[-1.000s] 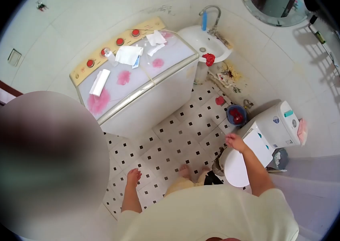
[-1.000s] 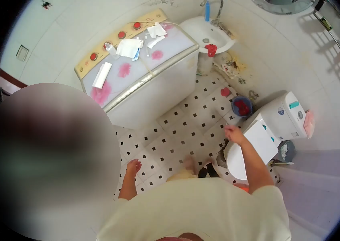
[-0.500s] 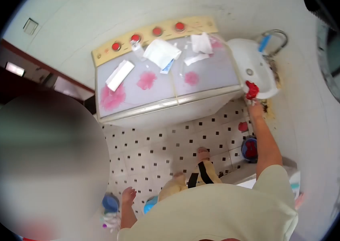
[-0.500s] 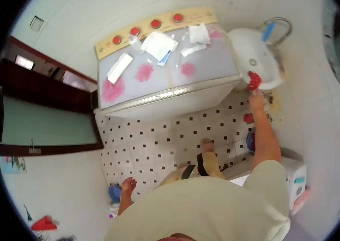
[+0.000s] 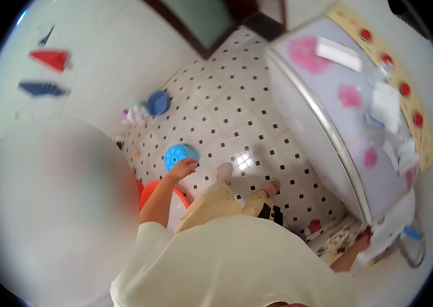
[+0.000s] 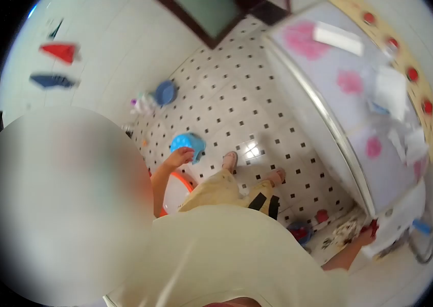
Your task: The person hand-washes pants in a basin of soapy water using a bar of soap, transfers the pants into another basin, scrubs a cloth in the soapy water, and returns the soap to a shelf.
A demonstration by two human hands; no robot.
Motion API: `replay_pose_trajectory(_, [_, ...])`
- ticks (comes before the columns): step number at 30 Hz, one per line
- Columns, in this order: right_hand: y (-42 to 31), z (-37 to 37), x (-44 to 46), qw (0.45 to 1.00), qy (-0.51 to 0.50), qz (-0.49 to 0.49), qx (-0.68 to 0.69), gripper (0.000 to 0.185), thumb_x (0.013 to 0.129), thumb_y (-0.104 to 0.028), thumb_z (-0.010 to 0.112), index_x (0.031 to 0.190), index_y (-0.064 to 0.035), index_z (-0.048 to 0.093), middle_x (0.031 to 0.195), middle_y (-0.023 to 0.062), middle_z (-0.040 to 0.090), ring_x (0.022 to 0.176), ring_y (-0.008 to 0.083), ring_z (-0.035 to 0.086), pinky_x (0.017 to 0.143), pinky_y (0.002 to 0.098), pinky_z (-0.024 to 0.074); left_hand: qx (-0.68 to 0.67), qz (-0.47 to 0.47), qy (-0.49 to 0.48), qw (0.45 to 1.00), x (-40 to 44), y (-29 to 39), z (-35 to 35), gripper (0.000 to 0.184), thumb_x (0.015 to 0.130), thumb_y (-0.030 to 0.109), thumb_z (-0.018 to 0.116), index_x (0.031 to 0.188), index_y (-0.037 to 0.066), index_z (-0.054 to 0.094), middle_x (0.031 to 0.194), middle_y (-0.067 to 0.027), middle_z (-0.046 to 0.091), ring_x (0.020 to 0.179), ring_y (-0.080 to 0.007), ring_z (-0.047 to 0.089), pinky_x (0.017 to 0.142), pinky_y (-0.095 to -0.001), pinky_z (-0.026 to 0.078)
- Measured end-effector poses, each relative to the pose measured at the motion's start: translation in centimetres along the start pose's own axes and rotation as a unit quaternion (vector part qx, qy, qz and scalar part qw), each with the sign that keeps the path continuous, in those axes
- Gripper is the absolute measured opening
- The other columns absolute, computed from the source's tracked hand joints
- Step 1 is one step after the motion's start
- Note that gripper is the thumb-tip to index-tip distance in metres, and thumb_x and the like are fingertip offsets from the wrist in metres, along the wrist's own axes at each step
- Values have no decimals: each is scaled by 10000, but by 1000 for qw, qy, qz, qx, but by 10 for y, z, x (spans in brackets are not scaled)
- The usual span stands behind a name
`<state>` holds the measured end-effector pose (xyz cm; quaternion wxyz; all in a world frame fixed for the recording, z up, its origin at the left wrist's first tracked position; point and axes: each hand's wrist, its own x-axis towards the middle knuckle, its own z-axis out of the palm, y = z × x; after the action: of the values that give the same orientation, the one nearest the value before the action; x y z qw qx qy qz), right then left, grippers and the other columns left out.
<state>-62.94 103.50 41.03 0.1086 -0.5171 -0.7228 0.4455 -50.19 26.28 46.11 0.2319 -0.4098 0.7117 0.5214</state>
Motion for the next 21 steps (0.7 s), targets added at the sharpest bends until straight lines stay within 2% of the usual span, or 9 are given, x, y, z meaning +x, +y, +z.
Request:
replay_pose_trajectory(1, [-15, 1, -46, 987, 44, -41, 148, 317, 723, -309, 666, 807, -9, 610, 763, 83, 591, 646, 193, 568, 549, 291, 480, -16, -3, 15, 1000, -11, -5, 3, 336, 835, 256, 570, 1089, 36, 557, 922, -53, 594, 785, -136, 580, 713, -267, 474])
replay_pose_trajectory(4, [19, 0, -73, 992, 99, 24, 79, 401, 708, -280, 684, 947, 22, 571, 887, 120, 608, 757, 213, 595, 595, 311, 506, -62, -2, 28, 998, -24, -24, 9, 357, 821, 267, 569, 1060, 1, 568, 916, -89, 605, 781, -164, 601, 706, -285, 482])
replay_pose_trajectory(7, [46, 71, -108, 974, -192, -113, -37, 293, 719, -186, 638, 934, -9, 548, 870, 107, 590, 720, 211, 564, 601, 301, 478, -78, -25, 18, 996, -28, -39, 12, 344, 818, 253, 584, 1086, 40, 562, 946, -58, 591, 822, -139, 573, 732, -273, 467])
replay_pose_trajectory(9, [64, 105, -151, 899, -372, -194, -124, 234, 726, -124, 607, 926, -29, 532, 859, 98, 578, 696, 209, 543, 606, 295, 460, -112, -1, 10, 994, -15, -47, 20, 342, 811, 240, 585, 1079, 29, 563, 940, -65, 593, 816, -144, 581, 724, -279, 471])
replay_pose_trajectory(11, [68, 132, -190, 779, -528, -266, -209, 194, 733, -61, 576, 917, -49, 516, 848, 90, 567, 671, 207, 522, 610, 288, 442, -121, 19, -16, 992, -7, -31, 29, 322, 820, 237, 572, 1063, 26, 567, 929, -62, 596, 795, -146, 584, 708, -275, 476])
replay_pose_trajectory(14, [20, 247, -287, 717, -669, 193, 46, 340, 781, -156, 465, 1120, -131, 479, 974, 52, 534, 775, 195, 519, 638, 353, 480, -258, 21, -151, 954, 23, -19, 38, 381, 831, 271, 566, 1126, 36, 515, 938, -61, 586, 832, -144, 566, 726, -268, 478])
replay_pose_trajectory(15, [-23, 261, -367, 742, -658, 130, -18, 290, 795, -198, 461, 1074, -123, 481, 837, 35, 538, 685, 174, 529, 597, 360, 466, -277, 44, -208, 937, 32, -18, 34, 409, 836, 298, 568, 1149, 45, 494, 977, -64, 575, 869, -145, 556, 737, -272, 479])
replay_pose_trajectory(18, [-94, 283, -527, 618, -778, 34, -109, 411, 760, -58, 400, 1170, -80, 408, 897, 66, 516, 691, 189, 527, 605, 365, 487, -388, 31, -170, 905, -7, 13, -17, 479, 833, 376, 578, 1168, 56, 456, 1097, -78, 514, 954, -152, 521, 787, -312, 473])
replay_pose_trajectory(21, [-104, 300, -644, 520, -825, -83, -203, 411, 753, 1, 412, 1160, -56, 420, 967, 54, 532, 839, 166, 547, 719, 329, 475, -520, 89, -136, 838, -22, -8, -77, 470, 829, 356, 591, 1161, 55, 451, 1098, -78, 517, 959, -158, 529, 806, -327, 462])
